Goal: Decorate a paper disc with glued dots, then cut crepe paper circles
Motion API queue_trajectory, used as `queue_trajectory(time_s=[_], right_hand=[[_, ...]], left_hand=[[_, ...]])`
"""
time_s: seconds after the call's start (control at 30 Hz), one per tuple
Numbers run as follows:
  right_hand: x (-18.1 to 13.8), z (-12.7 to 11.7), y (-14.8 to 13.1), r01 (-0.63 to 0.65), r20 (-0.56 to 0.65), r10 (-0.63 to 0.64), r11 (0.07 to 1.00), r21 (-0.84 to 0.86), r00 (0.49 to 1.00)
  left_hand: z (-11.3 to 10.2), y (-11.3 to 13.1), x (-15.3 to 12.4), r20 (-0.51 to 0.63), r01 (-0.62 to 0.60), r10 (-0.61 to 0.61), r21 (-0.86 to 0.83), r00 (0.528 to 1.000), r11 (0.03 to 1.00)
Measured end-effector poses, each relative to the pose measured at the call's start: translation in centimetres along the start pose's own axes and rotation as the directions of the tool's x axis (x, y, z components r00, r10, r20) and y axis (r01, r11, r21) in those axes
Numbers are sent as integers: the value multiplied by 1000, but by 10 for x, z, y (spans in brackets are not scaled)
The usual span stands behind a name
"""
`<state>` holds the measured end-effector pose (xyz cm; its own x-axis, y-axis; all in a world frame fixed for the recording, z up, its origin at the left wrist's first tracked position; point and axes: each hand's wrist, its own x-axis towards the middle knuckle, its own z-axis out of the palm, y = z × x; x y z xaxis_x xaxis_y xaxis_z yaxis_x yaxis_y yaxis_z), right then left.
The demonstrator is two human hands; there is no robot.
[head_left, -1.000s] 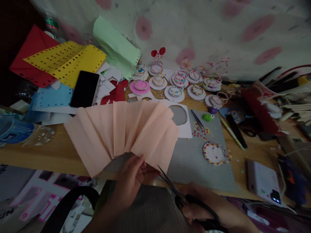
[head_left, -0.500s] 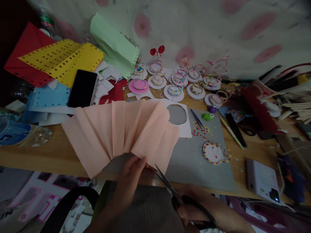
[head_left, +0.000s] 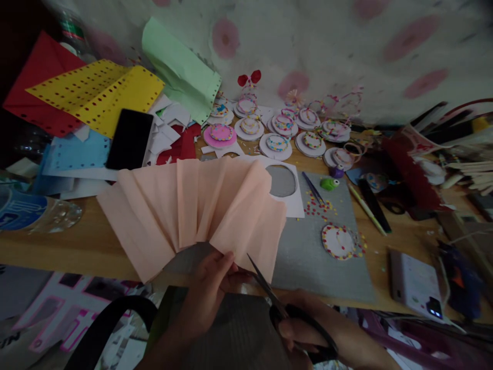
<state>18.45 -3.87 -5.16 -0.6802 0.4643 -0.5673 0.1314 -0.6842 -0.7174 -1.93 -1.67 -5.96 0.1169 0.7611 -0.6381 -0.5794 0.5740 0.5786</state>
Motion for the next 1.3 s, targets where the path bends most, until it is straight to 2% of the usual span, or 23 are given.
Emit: queue_trajectory(time_s=[0.33,0.57,0.77,0.9,1.13,1.3], right_hand=[[-2,7,-16,6,-47,-12,992,-123,999],[-5,7,-21,-30,-22,29,997,-68,999],[-4,-2,-2,-53,13,54,996,-66,998],[-7,-5,3,-47,35,50,996,-80,998],[-8,0,-10,-60,-4,60,997,-40,998],[-7,1,-8,-97,-22,97,995,-23,995]], left_hand=[[1,-3,-1,-24,-44,45,67,999,997],[1,-3,-2,57,-14,12,31,998,999],[-6,-11,0,83,-21,20,22,996,1000],[-7,-11,1,84,-18,18,6,996,1000],[-2,-3,-1,62,-20,18,33,998,999],[2,3,0,68,-30,29,24,997,999]])
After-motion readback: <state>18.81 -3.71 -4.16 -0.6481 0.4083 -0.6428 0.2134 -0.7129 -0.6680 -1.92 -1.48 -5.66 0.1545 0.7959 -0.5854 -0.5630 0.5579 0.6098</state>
